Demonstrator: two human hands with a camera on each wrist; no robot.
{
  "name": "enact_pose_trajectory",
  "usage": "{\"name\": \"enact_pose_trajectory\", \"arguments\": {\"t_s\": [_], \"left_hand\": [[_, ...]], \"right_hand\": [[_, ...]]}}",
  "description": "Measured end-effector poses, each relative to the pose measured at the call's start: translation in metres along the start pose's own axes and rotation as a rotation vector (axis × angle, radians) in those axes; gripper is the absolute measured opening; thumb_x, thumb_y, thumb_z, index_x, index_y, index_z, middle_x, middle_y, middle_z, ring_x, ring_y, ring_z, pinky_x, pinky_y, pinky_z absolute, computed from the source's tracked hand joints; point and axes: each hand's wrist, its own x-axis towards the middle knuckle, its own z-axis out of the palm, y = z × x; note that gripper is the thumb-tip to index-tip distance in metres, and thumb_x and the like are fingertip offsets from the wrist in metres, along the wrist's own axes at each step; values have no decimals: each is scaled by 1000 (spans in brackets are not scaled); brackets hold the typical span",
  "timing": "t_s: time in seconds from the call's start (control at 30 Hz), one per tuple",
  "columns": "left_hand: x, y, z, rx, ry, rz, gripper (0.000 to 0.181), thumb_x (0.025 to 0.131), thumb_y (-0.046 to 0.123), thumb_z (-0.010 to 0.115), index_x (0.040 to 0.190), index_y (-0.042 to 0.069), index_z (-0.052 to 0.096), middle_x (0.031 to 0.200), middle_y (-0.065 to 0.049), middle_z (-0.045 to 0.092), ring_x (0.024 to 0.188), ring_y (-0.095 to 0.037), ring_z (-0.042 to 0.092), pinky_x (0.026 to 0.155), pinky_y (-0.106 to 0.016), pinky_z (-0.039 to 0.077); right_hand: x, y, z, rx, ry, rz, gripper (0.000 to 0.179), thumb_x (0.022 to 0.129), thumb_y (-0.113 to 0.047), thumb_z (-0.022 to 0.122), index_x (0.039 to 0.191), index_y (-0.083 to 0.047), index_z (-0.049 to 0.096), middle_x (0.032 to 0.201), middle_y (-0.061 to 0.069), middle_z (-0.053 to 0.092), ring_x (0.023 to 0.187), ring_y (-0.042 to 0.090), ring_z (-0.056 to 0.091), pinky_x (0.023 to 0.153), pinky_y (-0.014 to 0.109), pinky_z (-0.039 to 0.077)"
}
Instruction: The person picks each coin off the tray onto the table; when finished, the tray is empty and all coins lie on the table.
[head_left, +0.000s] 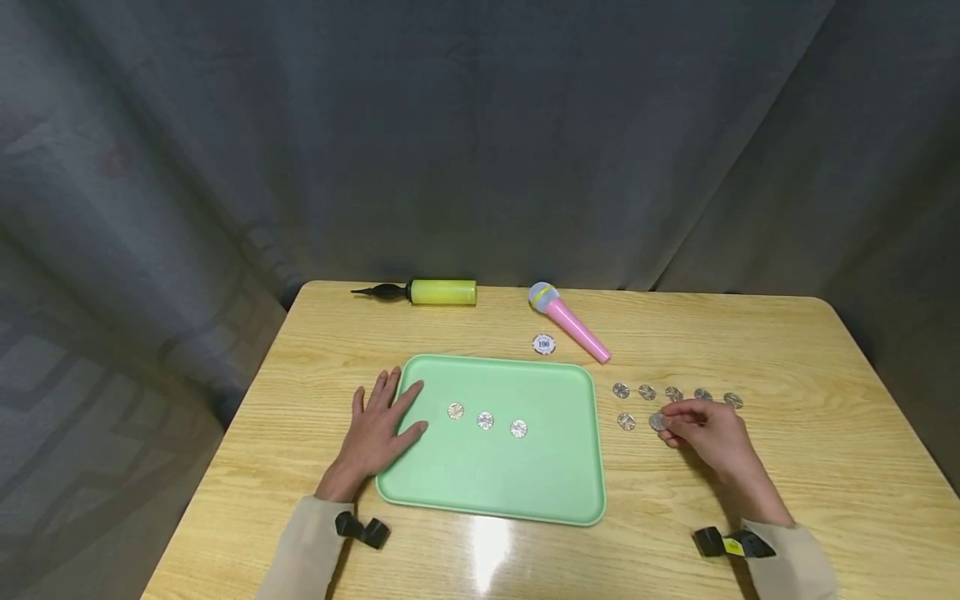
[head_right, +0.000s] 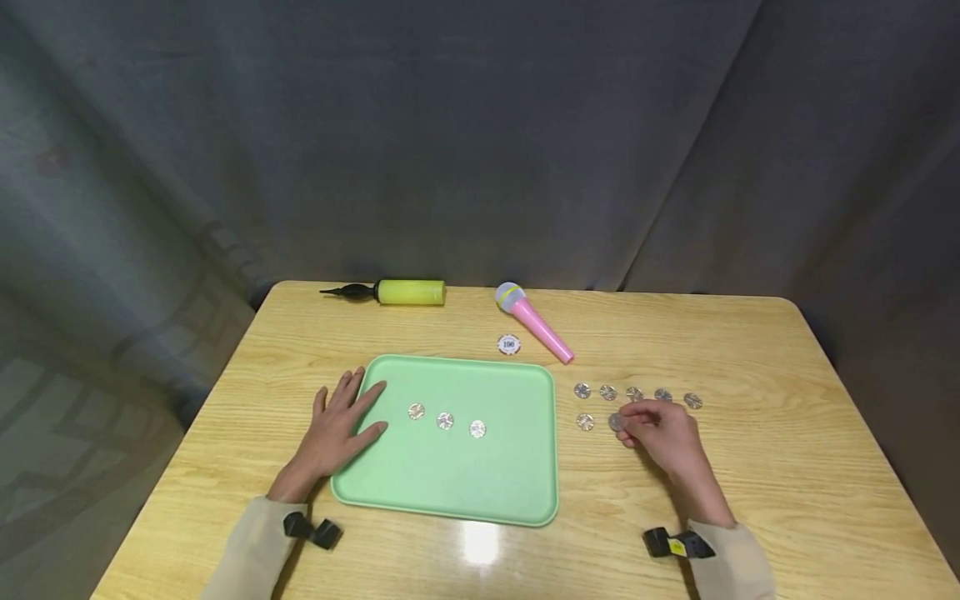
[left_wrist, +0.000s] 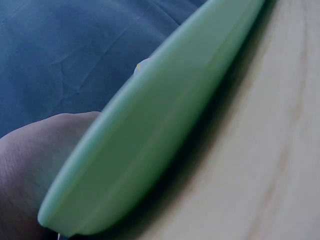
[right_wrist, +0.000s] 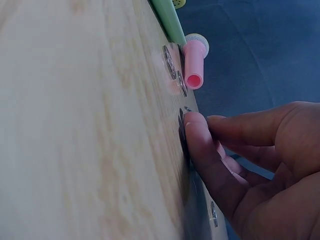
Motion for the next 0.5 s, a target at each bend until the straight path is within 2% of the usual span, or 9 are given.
{"name": "enact_pose_trajectory", "arguments": {"t_s": [0.3, 0.5], "left_hand": [[0, 0, 0, -4, -3, 1, 67, 94, 44, 60, 153, 19, 43, 166, -21, 24, 155, -43, 18, 117, -72, 9], [0, 0, 0, -2, -7, -1, 67, 94, 44, 61, 153, 20, 43, 166, -21, 24, 155, -43, 18, 117, -71, 9]], "right_hand": [[0, 1, 6, -92, 38, -19, 19, 92, 6, 62, 106, 17, 66, 89, 24, 74, 64, 1, 67, 61, 20, 58], [-1, -3, 8, -150, 55, -20, 17, 91, 3, 65, 103, 14, 69, 84, 19, 75, 62, 2, 65, 58, 20, 57]]}}
